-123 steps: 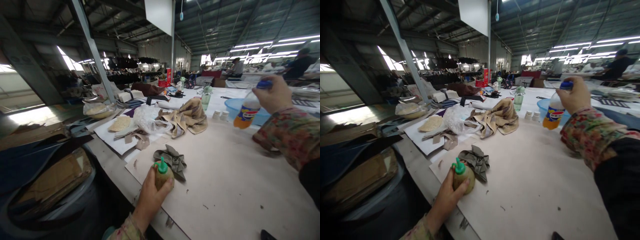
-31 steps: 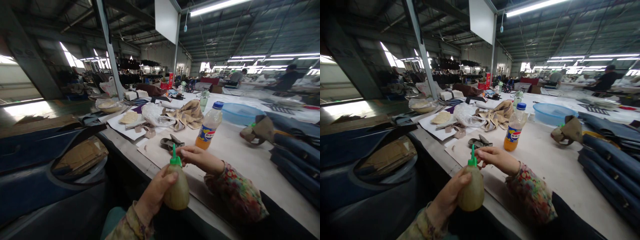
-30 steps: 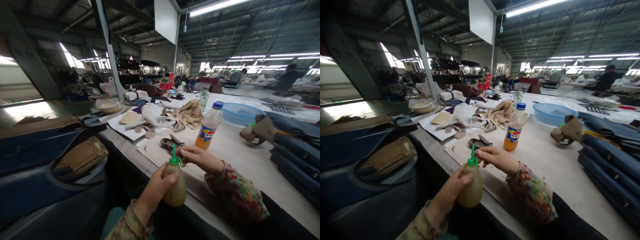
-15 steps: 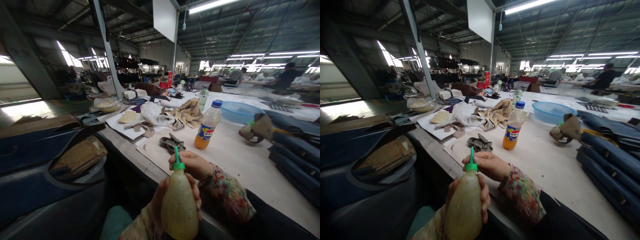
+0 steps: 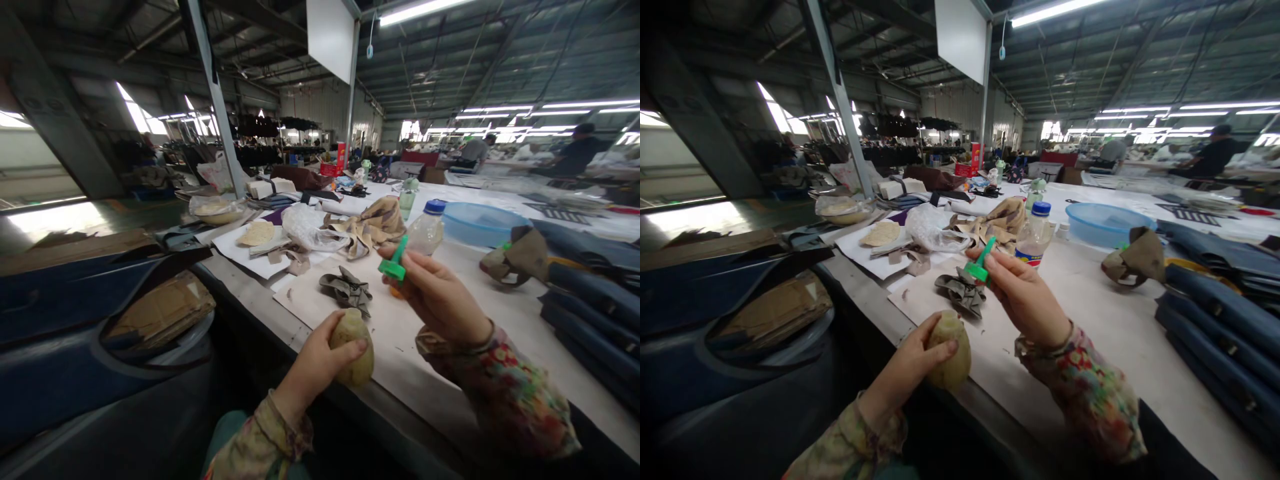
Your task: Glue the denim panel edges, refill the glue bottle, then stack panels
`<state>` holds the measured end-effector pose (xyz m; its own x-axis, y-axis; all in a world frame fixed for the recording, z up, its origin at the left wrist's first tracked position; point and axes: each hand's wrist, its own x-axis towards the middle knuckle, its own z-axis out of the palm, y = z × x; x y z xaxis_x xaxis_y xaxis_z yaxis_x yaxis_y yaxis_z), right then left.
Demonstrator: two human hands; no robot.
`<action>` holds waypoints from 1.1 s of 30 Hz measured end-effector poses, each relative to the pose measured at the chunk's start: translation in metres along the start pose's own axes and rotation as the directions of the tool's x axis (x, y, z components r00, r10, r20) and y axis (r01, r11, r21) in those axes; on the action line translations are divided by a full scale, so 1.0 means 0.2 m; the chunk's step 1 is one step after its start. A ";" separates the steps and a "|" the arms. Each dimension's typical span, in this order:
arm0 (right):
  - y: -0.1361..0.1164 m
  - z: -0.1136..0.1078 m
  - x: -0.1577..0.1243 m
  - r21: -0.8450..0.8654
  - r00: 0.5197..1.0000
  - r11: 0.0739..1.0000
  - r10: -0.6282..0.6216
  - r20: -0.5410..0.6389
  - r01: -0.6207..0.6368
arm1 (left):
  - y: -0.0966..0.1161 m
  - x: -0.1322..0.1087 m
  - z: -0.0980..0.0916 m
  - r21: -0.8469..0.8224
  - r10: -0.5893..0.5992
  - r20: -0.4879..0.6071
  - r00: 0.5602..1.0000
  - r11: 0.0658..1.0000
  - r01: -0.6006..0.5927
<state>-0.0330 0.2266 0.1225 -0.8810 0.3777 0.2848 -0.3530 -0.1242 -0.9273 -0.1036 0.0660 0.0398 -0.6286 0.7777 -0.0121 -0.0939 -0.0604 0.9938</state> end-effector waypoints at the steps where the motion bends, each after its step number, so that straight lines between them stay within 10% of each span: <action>1: -0.04 0.00 -0.02 -0.031 0.997 0.997 -0.065 -0.032 0.064 | 0.01 0.01 0.01 0.077 0.006 -0.032 0.999 0.997 -0.004; 5: -0.10 0.01 -0.06 -0.138 0.970 0.966 -0.231 -0.082 0.219 | 0.02 0.04 0.05 0.265 0.064 -0.090 0.994 0.964 -0.038; 22: 0.36 -0.22 0.20 -0.275 0.946 0.910 0.268 -0.180 -0.310 | -0.15 0.23 -0.19 0.360 0.266 -0.197 0.944 0.915 -0.183; 33: 0.58 -0.19 0.32 -0.889 0.983 0.420 0.108 -0.152 -0.183 | -0.19 0.23 -0.20 0.458 0.293 -0.207 0.933 0.872 -0.172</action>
<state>-0.1183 0.2723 0.0240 -0.8558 0.4971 0.1432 0.2933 0.6943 -0.6572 -0.1593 0.0790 -0.0021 -0.7741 0.5786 0.2568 0.3800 0.1002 0.9195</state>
